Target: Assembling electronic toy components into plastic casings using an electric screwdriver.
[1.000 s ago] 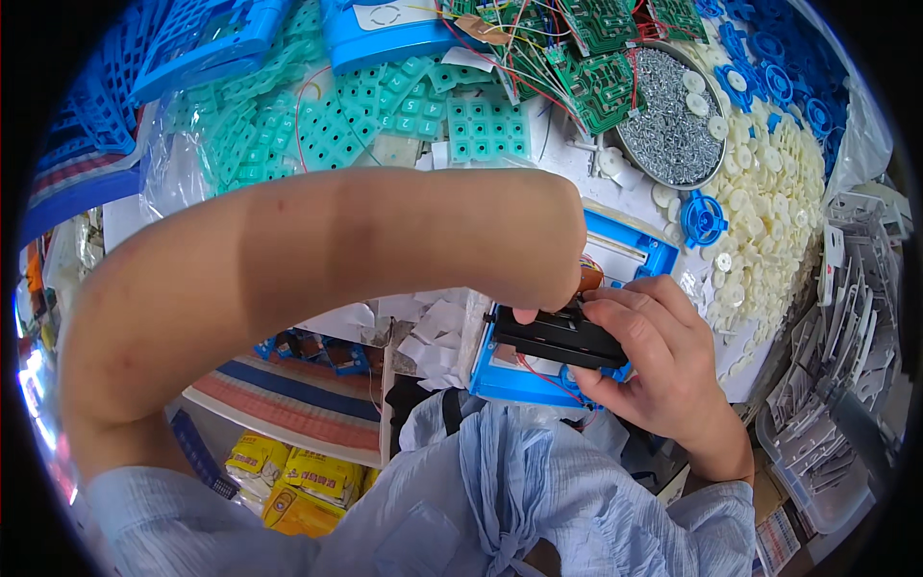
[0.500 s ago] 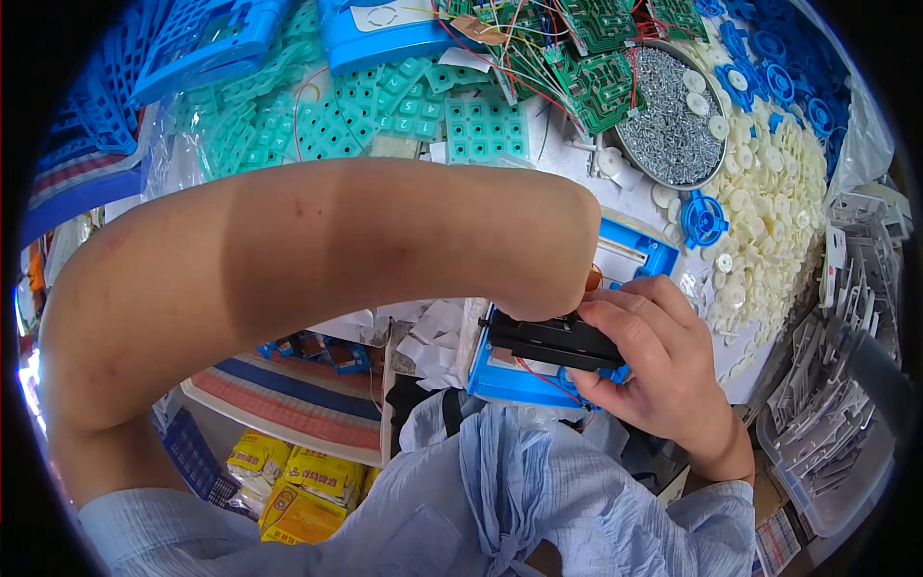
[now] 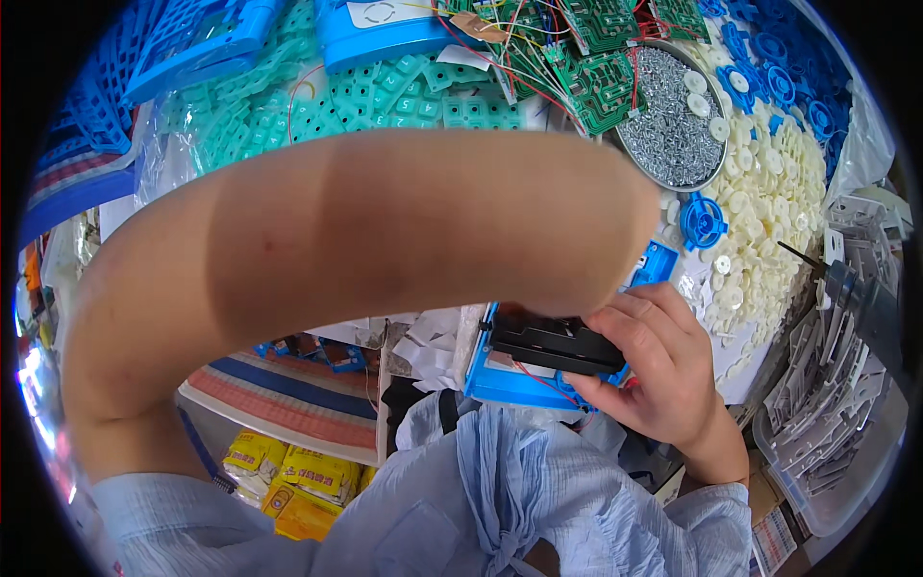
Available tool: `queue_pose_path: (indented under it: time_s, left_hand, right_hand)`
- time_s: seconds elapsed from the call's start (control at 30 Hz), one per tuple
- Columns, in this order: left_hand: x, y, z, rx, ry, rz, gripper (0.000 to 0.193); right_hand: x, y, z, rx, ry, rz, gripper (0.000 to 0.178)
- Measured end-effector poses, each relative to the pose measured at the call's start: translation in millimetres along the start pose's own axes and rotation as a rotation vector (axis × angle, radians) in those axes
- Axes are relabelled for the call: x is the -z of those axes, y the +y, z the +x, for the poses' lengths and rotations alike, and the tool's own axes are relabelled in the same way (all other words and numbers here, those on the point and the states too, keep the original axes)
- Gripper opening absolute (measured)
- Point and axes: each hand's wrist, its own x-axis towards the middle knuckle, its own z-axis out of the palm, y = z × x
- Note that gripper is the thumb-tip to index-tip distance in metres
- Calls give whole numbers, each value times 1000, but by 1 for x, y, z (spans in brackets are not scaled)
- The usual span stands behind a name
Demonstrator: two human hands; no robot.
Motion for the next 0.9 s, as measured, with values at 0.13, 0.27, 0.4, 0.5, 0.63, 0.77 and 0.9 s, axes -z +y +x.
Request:
queue_pose_path:
  time_s: [0.13, 0.27, 0.4, 0.5, 0.63, 0.77, 0.9]
  left_hand:
    - [29, -8, 18, -123, 95, -62, 17]
    - [25, 7, 36, -39, 119, 43, 15]
    - [-11, -22, 19, -314, 457, 93, 10]
    - [2, -21, -20, -328, 244, -136, 15]
    - [-17, -21, -54, -243, 247, -266, 21]
    - [-41, -18, -62, -205, 355, -199, 17]
    - [-49, -16, -57, -231, 425, -208, 12]
  right_hand:
    - [0, -4, 1, 15, -13, 2, 56]
    - [-1, -3, -1, 14, -2, -7, 54]
    - [-3, 1, -4, -15, 18, 8, 52]
    - [-1, 1, -5, 6, 27, 12, 53]
    - [-2, 2, -4, 44, 38, 11, 52]
    - [-2, 1, -2, 36, 44, 2, 51]
    - [-1, 0, -1, 7, 57, -12, 50]
